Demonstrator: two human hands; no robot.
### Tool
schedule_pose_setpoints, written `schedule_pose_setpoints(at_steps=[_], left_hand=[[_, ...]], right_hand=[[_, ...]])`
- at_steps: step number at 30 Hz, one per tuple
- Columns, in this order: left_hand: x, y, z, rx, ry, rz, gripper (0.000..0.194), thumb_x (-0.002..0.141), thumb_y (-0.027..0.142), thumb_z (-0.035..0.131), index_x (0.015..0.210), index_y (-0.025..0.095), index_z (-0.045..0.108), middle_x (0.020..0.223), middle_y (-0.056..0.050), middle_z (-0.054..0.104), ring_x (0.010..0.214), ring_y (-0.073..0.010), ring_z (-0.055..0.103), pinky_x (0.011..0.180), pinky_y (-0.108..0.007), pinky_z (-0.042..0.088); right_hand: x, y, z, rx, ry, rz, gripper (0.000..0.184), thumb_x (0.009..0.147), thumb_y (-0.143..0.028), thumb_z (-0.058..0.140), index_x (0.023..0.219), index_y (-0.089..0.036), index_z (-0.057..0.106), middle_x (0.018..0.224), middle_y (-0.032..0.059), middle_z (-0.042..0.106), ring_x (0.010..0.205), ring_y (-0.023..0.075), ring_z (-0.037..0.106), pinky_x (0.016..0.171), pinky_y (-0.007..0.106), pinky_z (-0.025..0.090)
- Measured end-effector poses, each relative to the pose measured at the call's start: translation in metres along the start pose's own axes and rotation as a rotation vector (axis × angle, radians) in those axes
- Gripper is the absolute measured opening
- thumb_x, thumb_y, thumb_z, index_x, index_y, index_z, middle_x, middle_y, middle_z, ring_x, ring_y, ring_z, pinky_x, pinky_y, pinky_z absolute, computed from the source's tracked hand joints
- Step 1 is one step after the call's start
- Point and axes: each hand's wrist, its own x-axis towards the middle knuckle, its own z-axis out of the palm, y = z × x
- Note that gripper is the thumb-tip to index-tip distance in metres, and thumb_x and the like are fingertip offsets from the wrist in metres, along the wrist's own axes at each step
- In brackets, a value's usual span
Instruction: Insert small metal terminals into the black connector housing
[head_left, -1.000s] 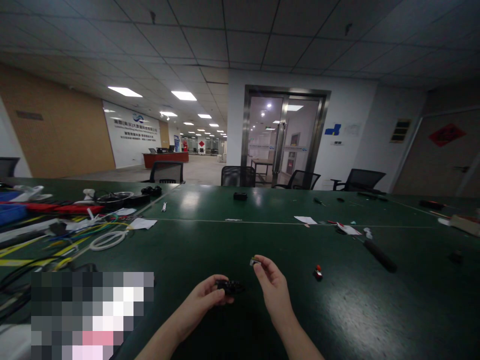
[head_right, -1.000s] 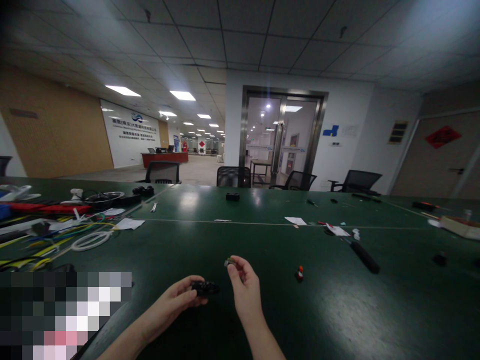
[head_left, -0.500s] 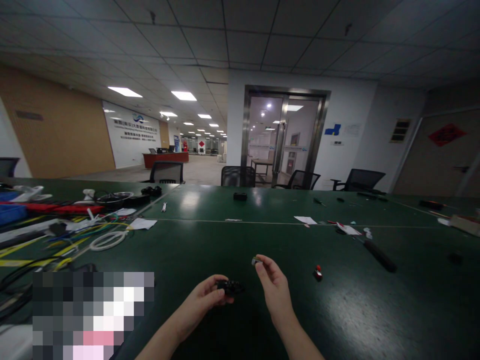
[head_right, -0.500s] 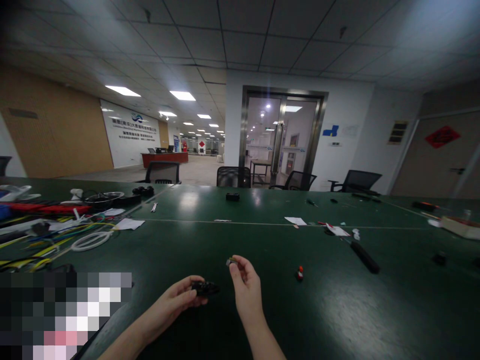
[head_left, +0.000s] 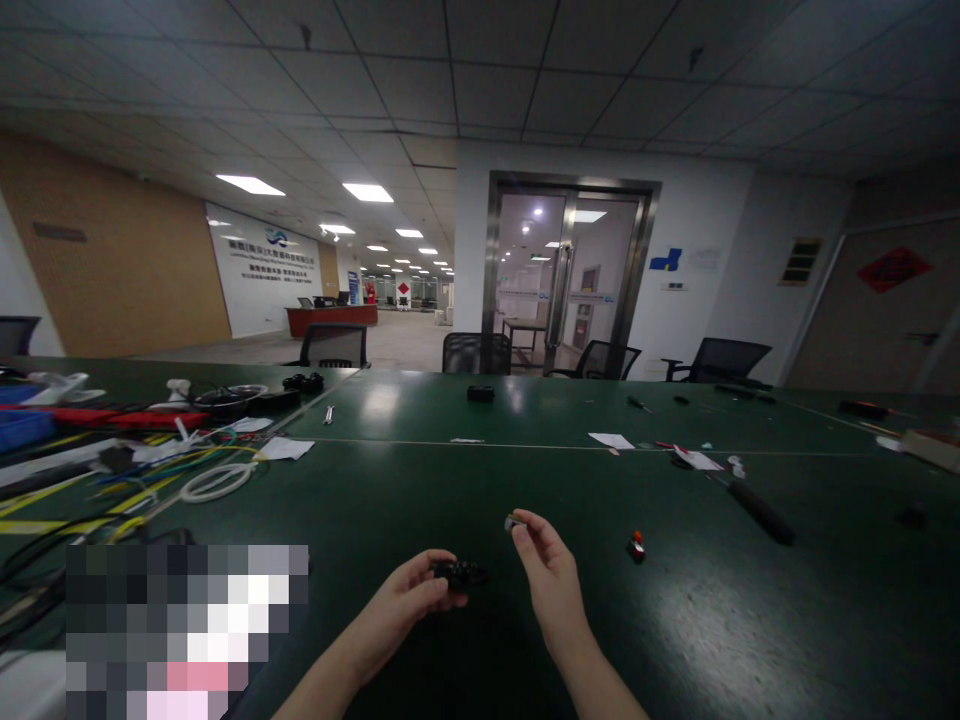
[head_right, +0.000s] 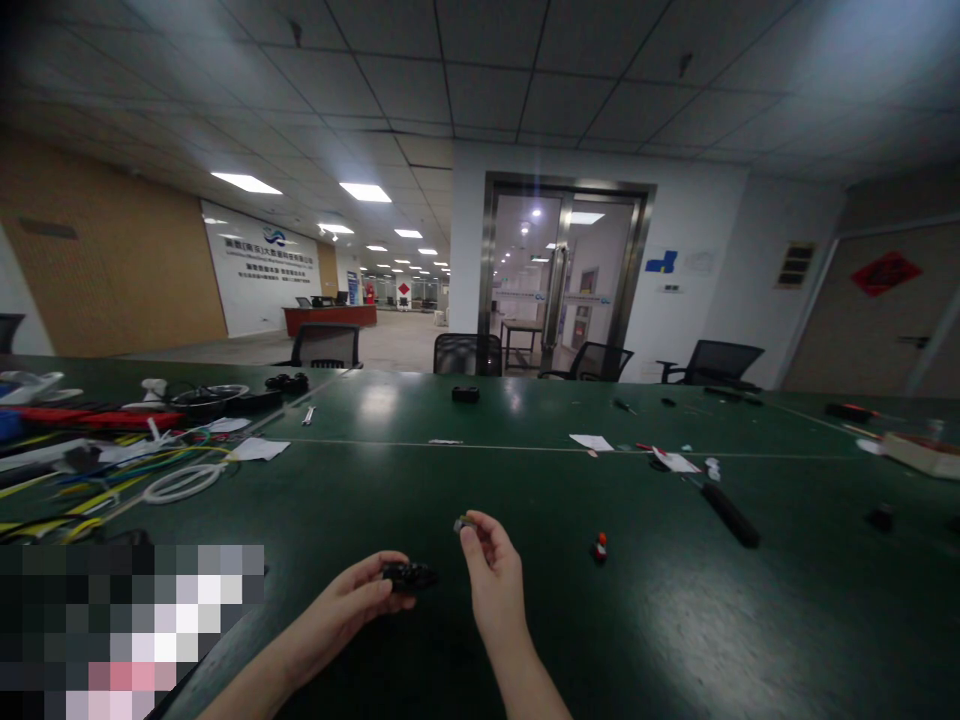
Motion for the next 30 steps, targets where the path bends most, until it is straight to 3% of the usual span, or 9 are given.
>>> schedule_pose_setpoints(at_steps=[9, 19, 30], left_hand=[[-0.0005, 0.0016, 0.0035, -0.030, 0.019, 0.032, 0.037, 0.069, 0.034, 0.071, 0.101, 0.018, 0.059, 0.095, -0.006, 0.065, 0.087, -0.0228, 0.064, 0.080, -0.033, 0.041], [-0.0001, -0.0022, -0.0026, -0.035, -0.016, 0.026, 0.035, 0.074, 0.032, 0.068, 0.104, 0.017, 0.058, 0.102, -0.007, 0.064, 0.091, -0.0233, 0.063, 0.087, -0.037, 0.041], [0.0020, -0.0022, 0.0004, 0.003, -0.021, 0.027, 0.041, 0.069, 0.036, 0.072, 0.103, 0.018, 0.058, 0.095, -0.006, 0.065, 0.088, -0.0222, 0.062, 0.081, -0.034, 0.041]], right_hand=[[-0.0019, -0.0064, 0.0022, 0.025, 0.017, 0.012, 0.046, 0.066, -0.052, 0.066, 0.100, -0.020, 0.064, 0.100, 0.0058, 0.066, 0.101, 0.0239, 0.057, 0.086, 0.036, 0.045], [-0.0016, -0.0026, 0.0028, -0.023, -0.007, 0.003, 0.048, 0.066, -0.049, 0.067, 0.103, -0.019, 0.062, 0.103, 0.0072, 0.065, 0.099, 0.0241, 0.057, 0.084, 0.036, 0.046], [-0.0076, -0.0099, 0.0082, -0.128, -0.196, 0.000, 0.036, 0.074, -0.043, 0.060, 0.101, -0.020, 0.062, 0.100, 0.0061, 0.065, 0.096, 0.0230, 0.057, 0.088, 0.038, 0.042]])
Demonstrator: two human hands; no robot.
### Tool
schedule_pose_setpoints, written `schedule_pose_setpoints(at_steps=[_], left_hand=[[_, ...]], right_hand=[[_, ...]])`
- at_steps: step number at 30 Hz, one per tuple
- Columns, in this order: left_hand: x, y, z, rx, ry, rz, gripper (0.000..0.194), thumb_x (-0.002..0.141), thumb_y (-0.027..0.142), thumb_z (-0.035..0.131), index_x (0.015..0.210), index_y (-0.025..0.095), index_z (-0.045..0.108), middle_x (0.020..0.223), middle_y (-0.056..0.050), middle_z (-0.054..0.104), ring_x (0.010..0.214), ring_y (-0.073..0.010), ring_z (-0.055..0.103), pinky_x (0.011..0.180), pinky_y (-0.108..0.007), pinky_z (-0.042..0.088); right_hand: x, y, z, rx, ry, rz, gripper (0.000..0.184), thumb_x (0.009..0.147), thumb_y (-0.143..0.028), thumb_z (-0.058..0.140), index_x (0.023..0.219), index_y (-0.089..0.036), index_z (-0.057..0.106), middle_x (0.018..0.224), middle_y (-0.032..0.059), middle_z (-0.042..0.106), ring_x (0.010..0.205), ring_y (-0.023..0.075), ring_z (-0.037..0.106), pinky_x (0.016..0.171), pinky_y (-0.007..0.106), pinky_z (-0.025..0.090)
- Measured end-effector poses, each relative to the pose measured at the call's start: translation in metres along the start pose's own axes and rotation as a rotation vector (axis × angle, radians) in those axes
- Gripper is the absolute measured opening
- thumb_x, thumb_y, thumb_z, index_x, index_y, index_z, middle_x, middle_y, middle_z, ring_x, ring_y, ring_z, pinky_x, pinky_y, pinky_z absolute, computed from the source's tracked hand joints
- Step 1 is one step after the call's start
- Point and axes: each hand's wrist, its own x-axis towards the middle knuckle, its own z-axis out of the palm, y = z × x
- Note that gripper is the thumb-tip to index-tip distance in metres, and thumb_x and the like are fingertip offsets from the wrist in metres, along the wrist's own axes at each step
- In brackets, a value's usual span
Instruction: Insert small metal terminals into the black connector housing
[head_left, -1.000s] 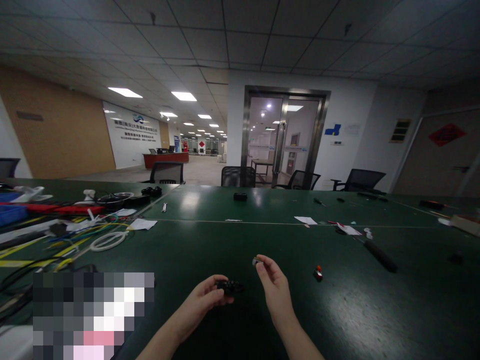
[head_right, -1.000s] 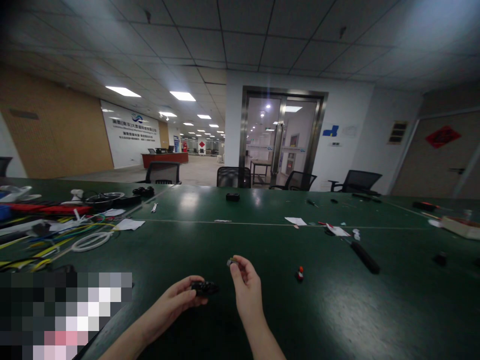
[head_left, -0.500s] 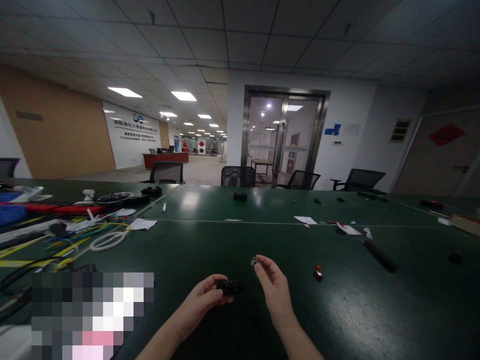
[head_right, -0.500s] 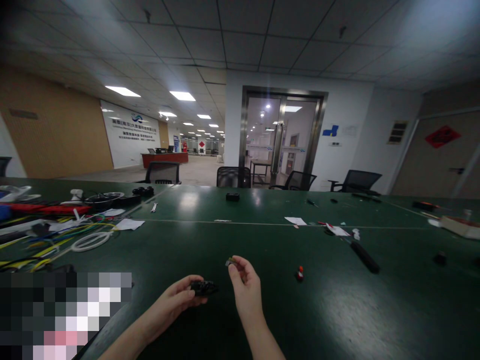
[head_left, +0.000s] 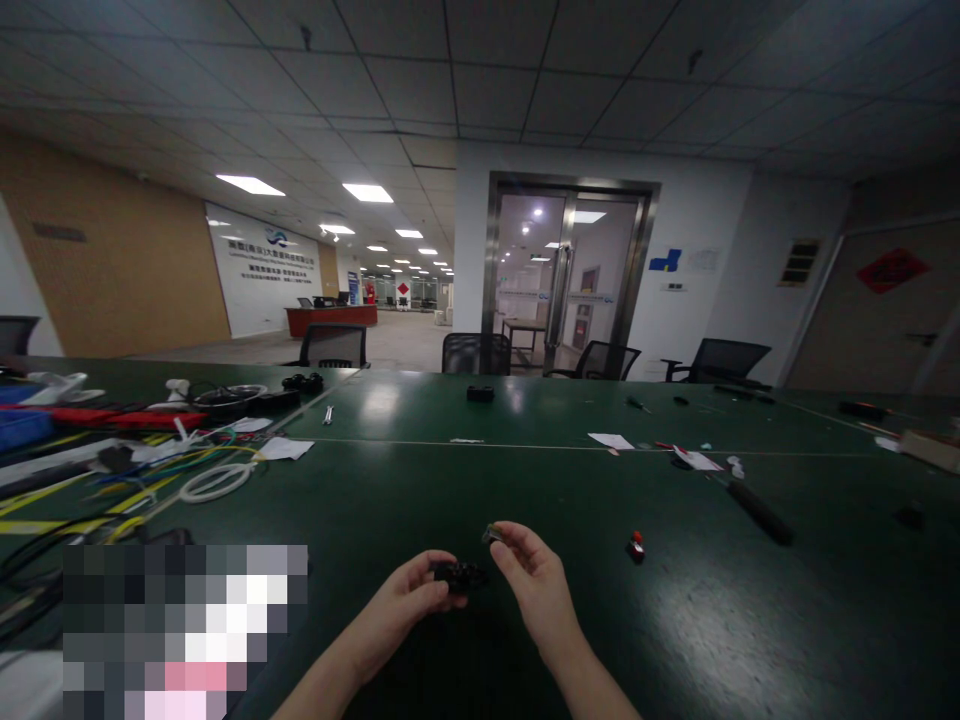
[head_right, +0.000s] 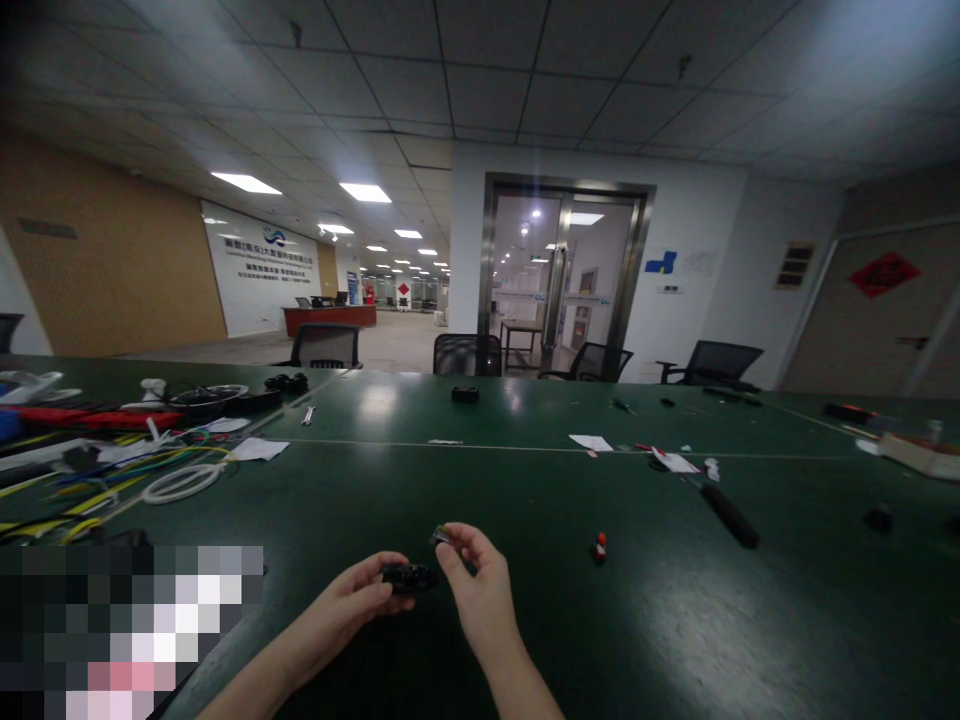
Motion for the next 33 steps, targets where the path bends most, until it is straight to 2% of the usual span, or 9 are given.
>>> schedule_pose_setpoints(at_steps=[4, 9, 14, 20, 24, 28, 33], left_hand=[[0.001, -0.001, -0.001, 0.008, 0.002, 0.002, 0.040, 0.070, 0.037, 0.072, 0.103, 0.018, 0.059, 0.094, -0.005, 0.065, 0.088, -0.0214, 0.062, 0.082, -0.033, 0.041], [0.003, -0.003, -0.002, -0.004, -0.007, 0.013, 0.042, 0.067, 0.039, 0.074, 0.101, 0.018, 0.060, 0.094, -0.006, 0.065, 0.086, -0.0219, 0.062, 0.082, -0.034, 0.041], [0.000, 0.001, 0.000, -0.005, -0.030, 0.028, 0.035, 0.072, 0.033, 0.071, 0.103, 0.018, 0.060, 0.094, -0.006, 0.064, 0.088, -0.0208, 0.061, 0.084, -0.035, 0.041], [-0.003, 0.006, 0.004, 0.016, -0.015, 0.001, 0.039, 0.072, 0.033, 0.071, 0.105, 0.016, 0.058, 0.091, -0.005, 0.063, 0.087, -0.0202, 0.060, 0.083, -0.034, 0.041], [-0.001, 0.005, 0.005, 0.021, -0.013, 0.006, 0.040, 0.071, 0.035, 0.071, 0.104, 0.016, 0.057, 0.090, -0.005, 0.063, 0.087, -0.0197, 0.060, 0.082, -0.033, 0.041], [0.001, 0.004, 0.004, 0.041, -0.006, 0.000, 0.041, 0.070, 0.034, 0.071, 0.104, 0.016, 0.056, 0.088, -0.004, 0.063, 0.086, -0.0193, 0.060, 0.082, -0.033, 0.041], [0.000, 0.002, 0.006, 0.057, 0.030, 0.015, 0.040, 0.070, 0.035, 0.070, 0.103, 0.017, 0.056, 0.089, -0.003, 0.063, 0.086, -0.0192, 0.060, 0.082, -0.032, 0.042]], right_hand=[[-0.001, 0.001, 0.004, -0.088, -0.060, -0.017, 0.033, 0.074, -0.043, 0.060, 0.097, -0.020, 0.064, 0.095, 0.0060, 0.065, 0.093, 0.0235, 0.057, 0.086, 0.038, 0.042], [-0.005, 0.001, 0.006, -0.203, -0.114, -0.062, 0.023, 0.076, -0.035, 0.058, 0.093, -0.021, 0.064, 0.101, 0.0047, 0.063, 0.100, 0.0221, 0.055, 0.091, 0.035, 0.039], [-0.008, -0.003, 0.008, -0.275, -0.150, -0.016, 0.020, 0.076, -0.032, 0.057, 0.092, -0.022, 0.064, 0.104, 0.0035, 0.061, 0.103, 0.0218, 0.053, 0.090, 0.033, 0.038], [-0.009, -0.007, 0.009, -0.294, -0.208, -0.005, 0.017, 0.075, -0.032, 0.057, 0.087, -0.023, 0.065, 0.097, 0.0018, 0.062, 0.097, 0.0214, 0.055, 0.086, 0.033, 0.041], [-0.008, -0.005, 0.008, -0.282, -0.237, -0.013, 0.014, 0.073, -0.029, 0.059, 0.084, -0.024, 0.067, 0.100, 0.0016, 0.061, 0.098, 0.0218, 0.055, 0.087, 0.034, 0.040], [-0.007, -0.001, 0.005, -0.294, -0.244, 0.005, 0.015, 0.071, -0.030, 0.062, 0.084, -0.025, 0.067, 0.103, 0.0015, 0.061, 0.101, 0.0225, 0.054, 0.089, 0.036, 0.039], [-0.005, 0.003, 0.000, -0.254, -0.307, 0.068, 0.027, 0.071, -0.036, 0.063, 0.093, -0.023, 0.067, 0.096, 0.0023, 0.066, 0.094, 0.0221, 0.057, 0.084, 0.035, 0.041]])
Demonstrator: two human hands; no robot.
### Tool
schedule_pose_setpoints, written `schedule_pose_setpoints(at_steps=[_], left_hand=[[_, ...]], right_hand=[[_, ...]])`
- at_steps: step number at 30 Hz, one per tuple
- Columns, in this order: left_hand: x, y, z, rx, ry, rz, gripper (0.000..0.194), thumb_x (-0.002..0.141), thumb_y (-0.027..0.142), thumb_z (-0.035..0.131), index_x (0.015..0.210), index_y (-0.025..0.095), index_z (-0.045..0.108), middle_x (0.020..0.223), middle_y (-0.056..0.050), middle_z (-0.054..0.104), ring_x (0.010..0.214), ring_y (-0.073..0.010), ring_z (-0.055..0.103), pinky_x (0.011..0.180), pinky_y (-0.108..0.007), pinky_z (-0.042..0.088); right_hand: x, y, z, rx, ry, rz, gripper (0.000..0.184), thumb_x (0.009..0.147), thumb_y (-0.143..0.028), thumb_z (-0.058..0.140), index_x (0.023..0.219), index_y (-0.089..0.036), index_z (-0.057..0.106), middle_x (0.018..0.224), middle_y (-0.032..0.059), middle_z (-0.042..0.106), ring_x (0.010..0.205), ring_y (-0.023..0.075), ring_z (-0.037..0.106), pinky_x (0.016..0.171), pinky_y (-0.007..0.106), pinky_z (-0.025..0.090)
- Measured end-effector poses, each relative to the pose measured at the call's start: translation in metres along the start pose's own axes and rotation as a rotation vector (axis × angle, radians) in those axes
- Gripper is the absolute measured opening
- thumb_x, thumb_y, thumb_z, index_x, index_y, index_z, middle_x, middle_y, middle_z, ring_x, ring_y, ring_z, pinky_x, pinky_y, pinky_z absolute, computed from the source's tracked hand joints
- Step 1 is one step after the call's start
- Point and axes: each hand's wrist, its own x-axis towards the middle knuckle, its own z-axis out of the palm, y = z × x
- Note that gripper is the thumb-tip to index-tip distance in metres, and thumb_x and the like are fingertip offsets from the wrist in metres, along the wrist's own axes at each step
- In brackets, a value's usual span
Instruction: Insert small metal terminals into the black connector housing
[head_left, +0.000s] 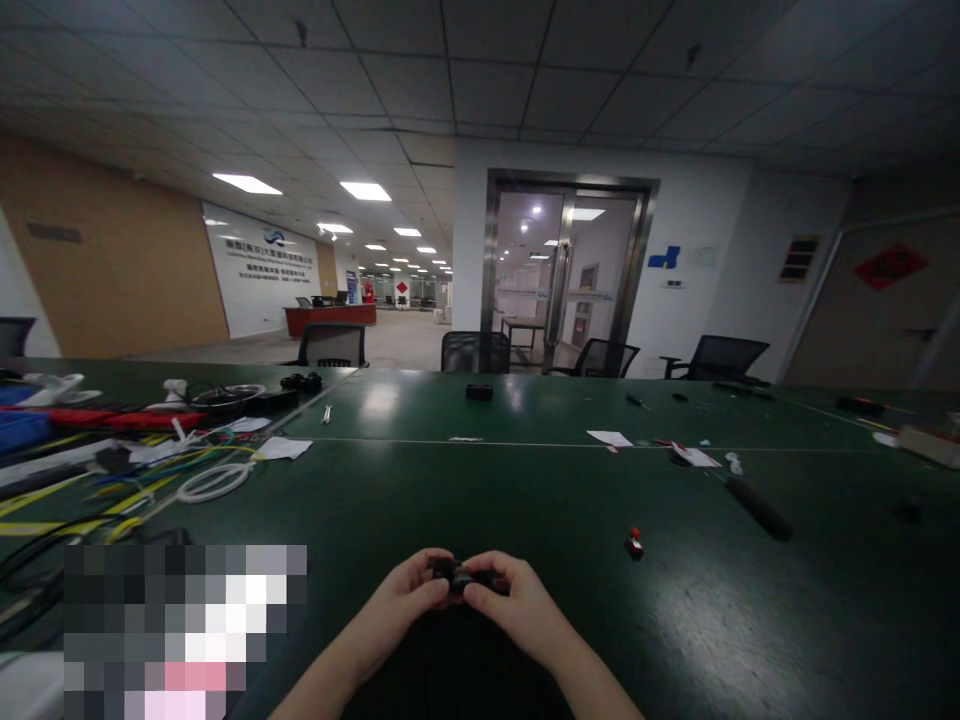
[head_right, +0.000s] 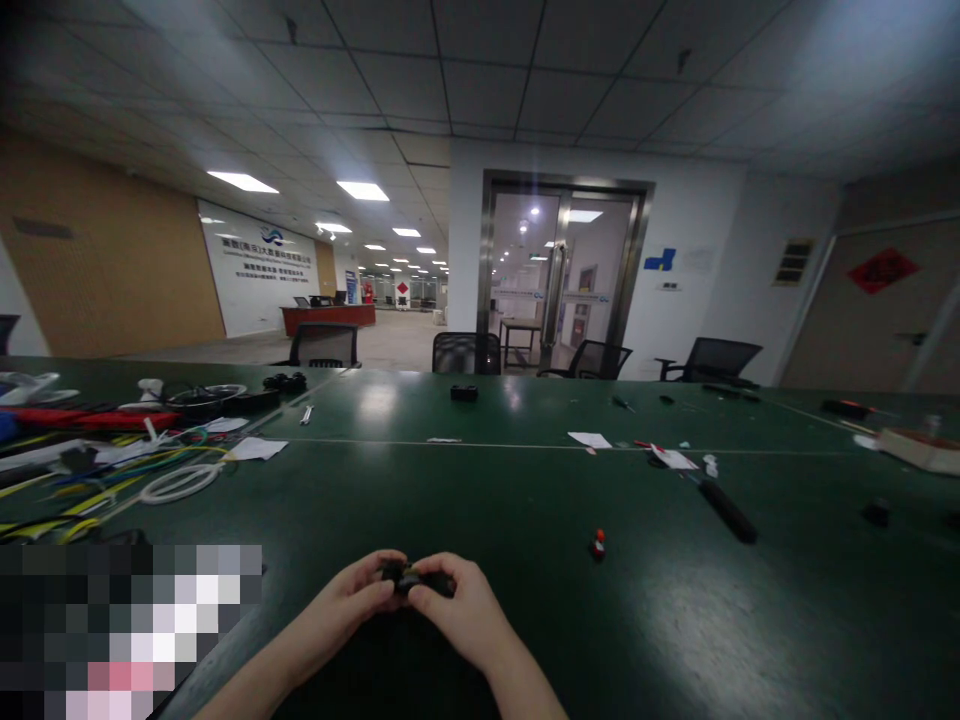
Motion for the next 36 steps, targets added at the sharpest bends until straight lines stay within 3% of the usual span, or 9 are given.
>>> schedule_pose_setpoints(at_steps=[5, 15, 18, 23, 31, 36], left_hand=[[0.000, 0.001, -0.001, 0.062, 0.018, -0.012, 0.040, 0.072, 0.036, 0.068, 0.104, 0.019, 0.052, 0.093, -0.004, 0.063, 0.091, -0.0206, 0.059, 0.084, -0.035, 0.042], [-0.007, 0.001, -0.016, 0.635, 0.134, 0.097, 0.044, 0.072, 0.024, 0.063, 0.116, 0.022, 0.054, 0.109, -0.006, 0.059, 0.104, -0.0242, 0.051, 0.094, -0.037, 0.036], [-0.008, 0.001, -0.015, 0.680, 0.179, 0.104, 0.042, 0.070, 0.023, 0.064, 0.112, 0.022, 0.057, 0.108, -0.006, 0.060, 0.105, -0.0254, 0.051, 0.094, -0.038, 0.036], [-0.008, 0.004, -0.012, 0.751, 0.161, 0.125, 0.033, 0.070, 0.024, 0.064, 0.103, 0.022, 0.062, 0.105, -0.006, 0.061, 0.101, -0.0270, 0.052, 0.091, -0.039, 0.037], [-0.004, -0.008, -0.022, 0.702, 0.156, 0.144, 0.034, 0.072, 0.025, 0.062, 0.106, 0.025, 0.063, 0.110, -0.006, 0.061, 0.106, -0.0267, 0.049, 0.095, -0.038, 0.033], [-0.005, -0.004, -0.019, 0.741, 0.149, 0.150, 0.030, 0.072, 0.023, 0.061, 0.102, 0.026, 0.064, 0.107, -0.005, 0.061, 0.104, -0.0263, 0.050, 0.095, -0.039, 0.034]], right_hand=[[0.000, 0.003, -0.002, 0.106, -0.046, 0.001, 0.031, 0.070, -0.036, 0.064, 0.098, -0.023, 0.067, 0.093, 0.0019, 0.067, 0.088, 0.0207, 0.059, 0.079, 0.033, 0.044], [-0.001, 0.007, 0.002, -0.029, -0.020, -0.020, 0.029, 0.072, -0.026, 0.061, 0.100, -0.029, 0.066, 0.101, -0.0005, 0.064, 0.095, 0.0213, 0.058, 0.083, 0.035, 0.043], [-0.002, 0.007, 0.002, -0.041, -0.003, 0.024, 0.034, 0.071, -0.026, 0.061, 0.104, -0.031, 0.064, 0.102, -0.0010, 0.064, 0.094, 0.0218, 0.058, 0.080, 0.035, 0.044], [-0.002, 0.005, 0.003, -0.092, -0.052, -0.060, 0.028, 0.072, -0.023, 0.059, 0.099, -0.031, 0.066, 0.100, -0.0021, 0.065, 0.096, 0.0202, 0.057, 0.084, 0.034, 0.042], [-0.001, 0.008, 0.001, -0.151, -0.010, -0.070, 0.025, 0.072, -0.024, 0.059, 0.094, -0.031, 0.068, 0.103, -0.0007, 0.063, 0.103, 0.0218, 0.053, 0.092, 0.037, 0.037], [0.000, 0.010, 0.002, -0.139, 0.005, -0.056, 0.032, 0.069, -0.022, 0.061, 0.099, -0.032, 0.066, 0.104, -0.0004, 0.063, 0.103, 0.0221, 0.054, 0.091, 0.038, 0.037]])
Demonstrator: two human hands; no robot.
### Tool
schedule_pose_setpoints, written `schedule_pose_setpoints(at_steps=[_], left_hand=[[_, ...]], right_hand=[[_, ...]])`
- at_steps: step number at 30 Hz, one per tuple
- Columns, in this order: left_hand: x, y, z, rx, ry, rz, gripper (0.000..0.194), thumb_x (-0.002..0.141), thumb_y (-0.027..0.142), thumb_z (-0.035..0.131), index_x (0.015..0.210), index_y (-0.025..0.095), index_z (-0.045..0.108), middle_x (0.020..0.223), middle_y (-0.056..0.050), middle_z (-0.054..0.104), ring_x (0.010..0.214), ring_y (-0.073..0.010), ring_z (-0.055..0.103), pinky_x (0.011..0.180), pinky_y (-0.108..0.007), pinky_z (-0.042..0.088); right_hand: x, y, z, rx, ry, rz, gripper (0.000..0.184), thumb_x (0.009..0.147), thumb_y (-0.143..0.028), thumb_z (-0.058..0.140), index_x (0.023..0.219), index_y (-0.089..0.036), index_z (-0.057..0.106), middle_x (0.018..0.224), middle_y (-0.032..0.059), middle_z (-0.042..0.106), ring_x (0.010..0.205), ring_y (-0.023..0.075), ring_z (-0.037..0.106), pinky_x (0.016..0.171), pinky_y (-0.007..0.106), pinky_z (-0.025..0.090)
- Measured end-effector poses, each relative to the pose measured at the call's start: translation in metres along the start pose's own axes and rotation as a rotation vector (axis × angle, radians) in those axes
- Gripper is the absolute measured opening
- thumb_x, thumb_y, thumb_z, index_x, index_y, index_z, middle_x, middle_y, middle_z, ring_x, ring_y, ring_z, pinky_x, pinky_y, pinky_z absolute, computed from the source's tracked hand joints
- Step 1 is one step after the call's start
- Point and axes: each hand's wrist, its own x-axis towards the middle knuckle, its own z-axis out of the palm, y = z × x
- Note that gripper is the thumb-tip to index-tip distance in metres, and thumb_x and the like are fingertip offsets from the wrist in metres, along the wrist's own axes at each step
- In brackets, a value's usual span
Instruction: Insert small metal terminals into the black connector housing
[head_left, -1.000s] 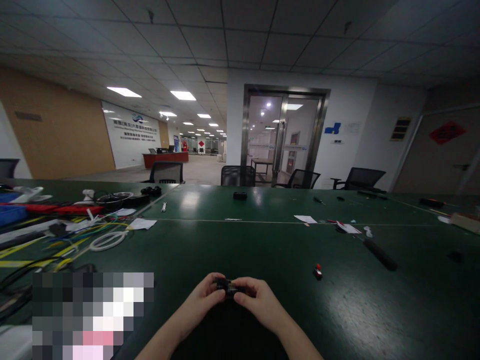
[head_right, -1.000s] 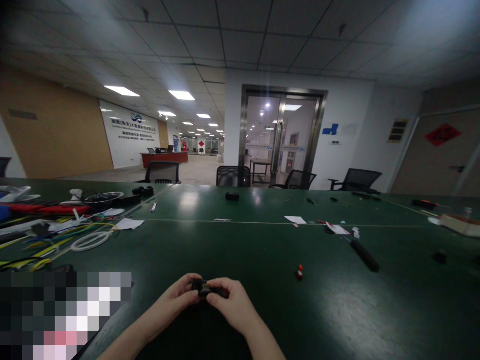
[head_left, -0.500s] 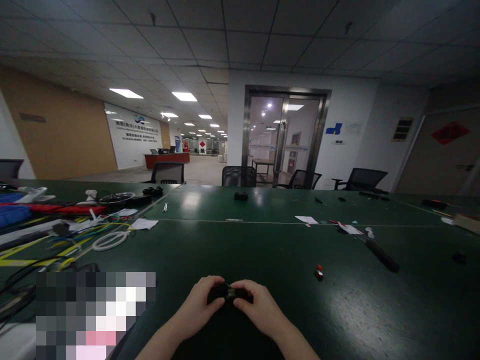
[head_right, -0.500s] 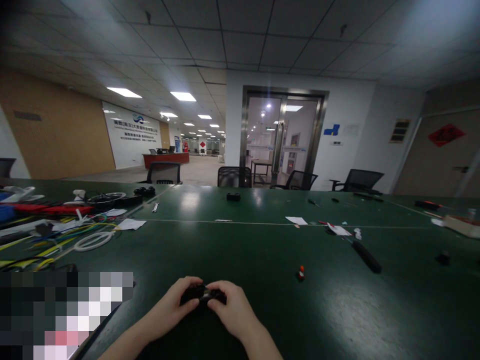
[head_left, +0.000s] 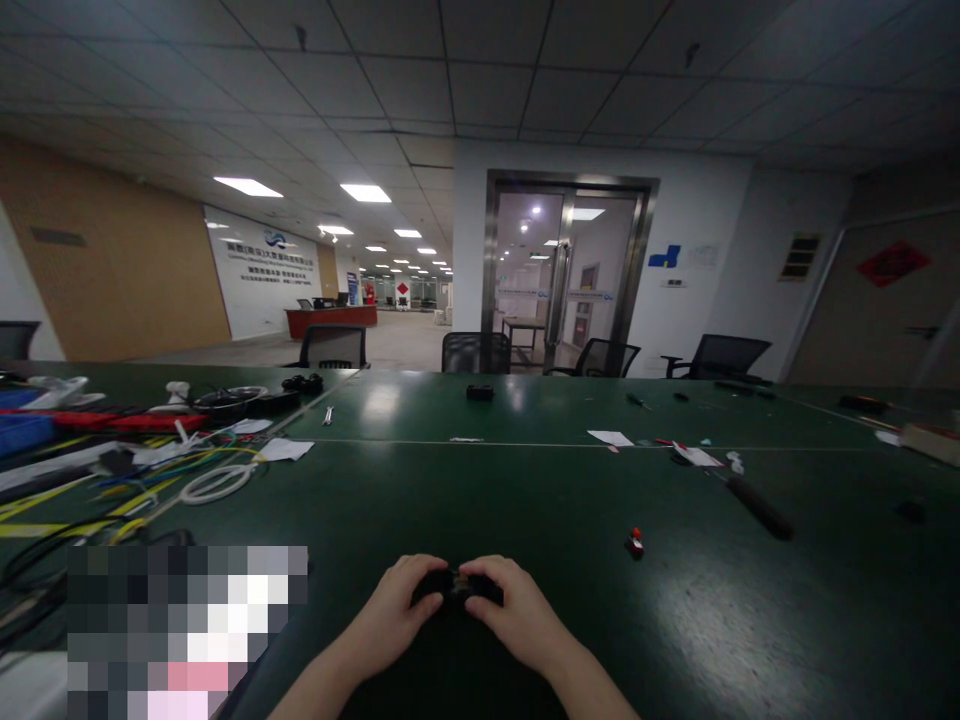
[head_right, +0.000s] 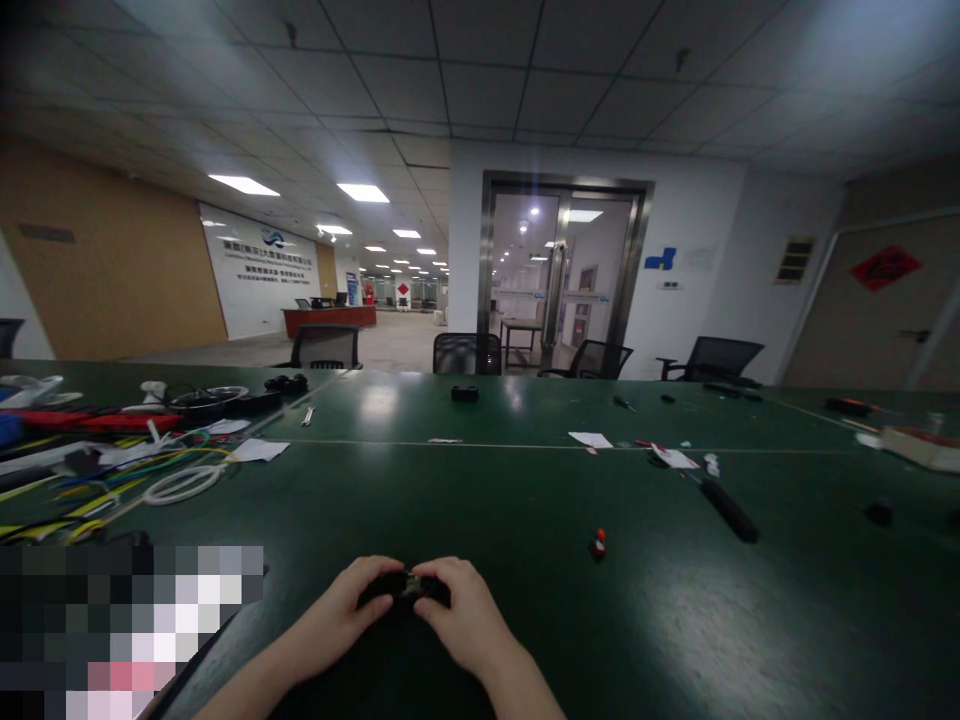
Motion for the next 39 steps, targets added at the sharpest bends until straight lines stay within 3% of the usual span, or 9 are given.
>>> schedule_pose_setpoints(at_steps=[19, 25, 39], left_hand=[[-0.001, 0.010, -0.001, 0.118, -0.014, -0.044, 0.034, 0.076, 0.025, 0.056, 0.109, 0.022, 0.059, 0.111, -0.008, 0.059, 0.106, -0.0266, 0.050, 0.094, -0.040, 0.036], [0.000, 0.010, 0.002, 0.258, -0.049, -0.038, 0.035, 0.077, 0.019, 0.051, 0.112, 0.022, 0.054, 0.114, -0.005, 0.058, 0.107, -0.0220, 0.050, 0.096, -0.037, 0.037], [0.001, 0.011, 0.001, 0.315, -0.075, 0.001, 0.031, 0.079, 0.023, 0.050, 0.110, 0.023, 0.056, 0.111, -0.005, 0.059, 0.106, -0.0222, 0.050, 0.094, -0.037, 0.037]], right_hand=[[-0.002, -0.003, 0.001, -0.050, -0.033, 0.039, 0.029, 0.070, -0.022, 0.061, 0.097, -0.033, 0.066, 0.113, -0.0001, 0.056, 0.109, 0.0235, 0.050, 0.094, 0.041, 0.036], [0.002, 0.000, 0.002, -0.142, -0.043, 0.024, 0.042, 0.068, -0.023, 0.062, 0.110, -0.028, 0.058, 0.113, 0.0013, 0.057, 0.109, 0.0215, 0.051, 0.094, 0.035, 0.037], [0.002, 0.000, 0.005, -0.168, -0.024, 0.011, 0.024, 0.078, -0.029, 0.054, 0.101, -0.029, 0.061, 0.107, 0.0000, 0.058, 0.104, 0.0194, 0.052, 0.089, 0.033, 0.038]])
